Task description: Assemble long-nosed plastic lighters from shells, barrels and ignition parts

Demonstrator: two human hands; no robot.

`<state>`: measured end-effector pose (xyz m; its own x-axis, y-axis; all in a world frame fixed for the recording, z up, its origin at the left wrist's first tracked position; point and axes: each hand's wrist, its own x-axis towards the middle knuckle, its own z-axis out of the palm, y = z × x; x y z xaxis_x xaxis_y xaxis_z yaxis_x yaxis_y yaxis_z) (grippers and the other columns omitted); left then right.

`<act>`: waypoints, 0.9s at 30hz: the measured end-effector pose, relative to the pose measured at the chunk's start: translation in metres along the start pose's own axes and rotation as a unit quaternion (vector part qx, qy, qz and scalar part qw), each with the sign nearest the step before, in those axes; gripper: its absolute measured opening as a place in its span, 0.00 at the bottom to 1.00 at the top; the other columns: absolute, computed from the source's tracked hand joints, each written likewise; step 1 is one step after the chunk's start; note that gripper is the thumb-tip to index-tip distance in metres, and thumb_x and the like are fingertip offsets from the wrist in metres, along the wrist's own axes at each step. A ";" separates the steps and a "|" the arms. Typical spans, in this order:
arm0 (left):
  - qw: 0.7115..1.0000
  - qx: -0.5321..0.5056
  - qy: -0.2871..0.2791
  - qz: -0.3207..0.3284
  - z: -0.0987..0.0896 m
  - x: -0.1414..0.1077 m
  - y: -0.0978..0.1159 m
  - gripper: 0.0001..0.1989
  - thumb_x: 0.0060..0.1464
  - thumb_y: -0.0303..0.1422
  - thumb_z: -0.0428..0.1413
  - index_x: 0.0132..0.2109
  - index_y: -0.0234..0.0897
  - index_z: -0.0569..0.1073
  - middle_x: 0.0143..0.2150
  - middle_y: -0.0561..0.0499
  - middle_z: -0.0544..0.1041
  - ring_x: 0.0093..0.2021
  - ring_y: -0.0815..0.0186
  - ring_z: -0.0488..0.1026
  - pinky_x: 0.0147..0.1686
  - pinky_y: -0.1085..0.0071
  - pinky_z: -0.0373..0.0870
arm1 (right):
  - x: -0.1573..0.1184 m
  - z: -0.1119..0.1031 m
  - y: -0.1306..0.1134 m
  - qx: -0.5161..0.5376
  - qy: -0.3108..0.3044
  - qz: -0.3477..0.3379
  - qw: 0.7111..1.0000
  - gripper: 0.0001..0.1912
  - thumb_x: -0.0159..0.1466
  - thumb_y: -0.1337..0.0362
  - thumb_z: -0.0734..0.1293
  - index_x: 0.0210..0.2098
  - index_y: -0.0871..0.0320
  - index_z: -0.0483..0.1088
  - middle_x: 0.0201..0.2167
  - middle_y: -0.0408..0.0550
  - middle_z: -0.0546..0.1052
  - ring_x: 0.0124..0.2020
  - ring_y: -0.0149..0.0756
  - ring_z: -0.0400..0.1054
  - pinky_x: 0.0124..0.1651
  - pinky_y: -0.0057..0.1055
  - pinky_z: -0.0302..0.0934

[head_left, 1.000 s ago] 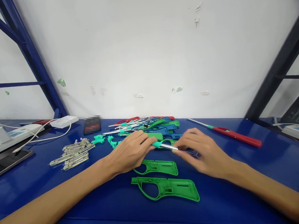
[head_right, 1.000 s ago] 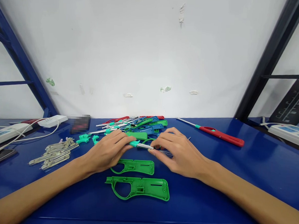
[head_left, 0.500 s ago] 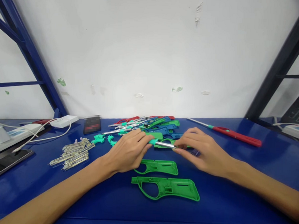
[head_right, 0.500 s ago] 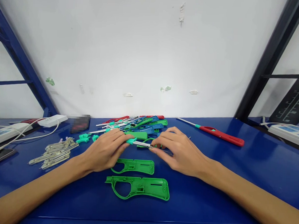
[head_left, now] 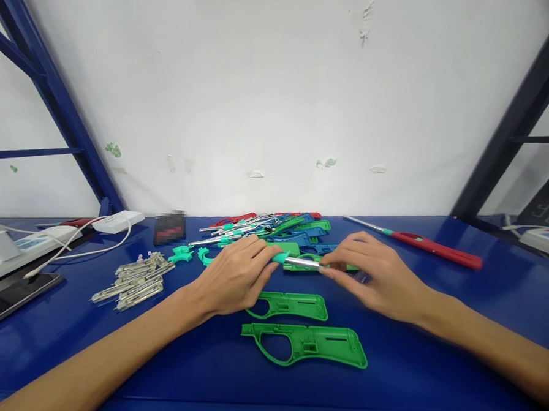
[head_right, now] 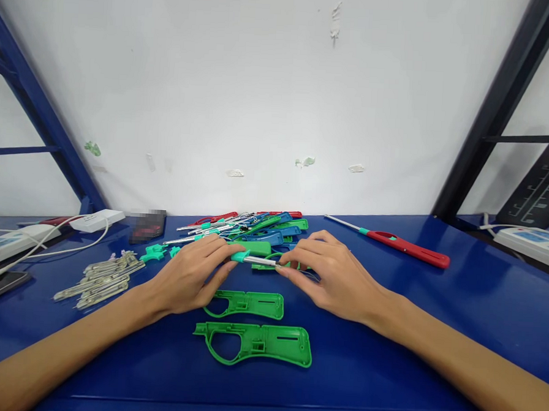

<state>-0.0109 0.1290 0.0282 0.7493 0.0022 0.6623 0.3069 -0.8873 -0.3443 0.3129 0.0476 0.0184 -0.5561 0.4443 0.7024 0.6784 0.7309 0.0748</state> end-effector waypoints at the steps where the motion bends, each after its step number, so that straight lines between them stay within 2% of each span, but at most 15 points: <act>1: 1.000 0.001 0.002 -0.003 0.000 -0.001 0.000 0.13 0.86 0.33 0.49 0.60 0.32 0.76 0.44 0.47 0.84 0.39 0.59 0.81 0.39 0.63 0.82 | 0.000 0.000 0.000 0.001 0.000 0.000 1.000 0.11 0.81 0.56 0.75 0.56 0.56 0.81 0.50 0.47 0.86 0.44 0.38 0.82 0.52 0.43 0.82; 5: 1.000 0.007 0.005 -0.012 0.002 -0.003 -0.002 0.08 0.83 0.32 0.58 0.61 0.34 0.78 0.45 0.50 0.83 0.41 0.62 0.83 0.41 0.64 0.85 | 0.000 -0.002 0.000 0.002 -0.001 0.001 1.000 0.10 0.80 0.56 0.75 0.55 0.56 0.81 0.49 0.47 0.86 0.43 0.38 0.82 0.51 0.42 0.82; 11: 1.000 0.016 0.000 -0.018 0.003 -0.004 -0.004 0.09 0.79 0.32 0.65 0.60 0.35 0.80 0.47 0.50 0.83 0.43 0.62 0.84 0.42 0.64 0.87 | 0.001 -0.004 -0.003 0.006 -0.001 0.013 1.000 0.10 0.81 0.56 0.75 0.55 0.56 0.81 0.49 0.47 0.86 0.44 0.38 0.82 0.52 0.43 0.82; 27: 1.000 0.013 -0.002 -0.017 0.004 -0.006 -0.007 0.10 0.79 0.36 0.67 0.59 0.35 0.81 0.51 0.48 0.84 0.45 0.61 0.85 0.43 0.64 0.88 | 0.007 -0.008 -0.010 0.027 0.011 0.013 0.999 0.06 0.82 0.61 0.73 0.53 0.56 0.81 0.44 0.44 0.86 0.41 0.36 0.82 0.51 0.41 0.82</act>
<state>-0.0156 0.1367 0.0237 0.7398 0.0346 0.6720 0.3486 -0.8739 -0.3387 0.3057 0.0391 0.0287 -0.5270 0.4524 0.7194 0.6653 0.7463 0.0180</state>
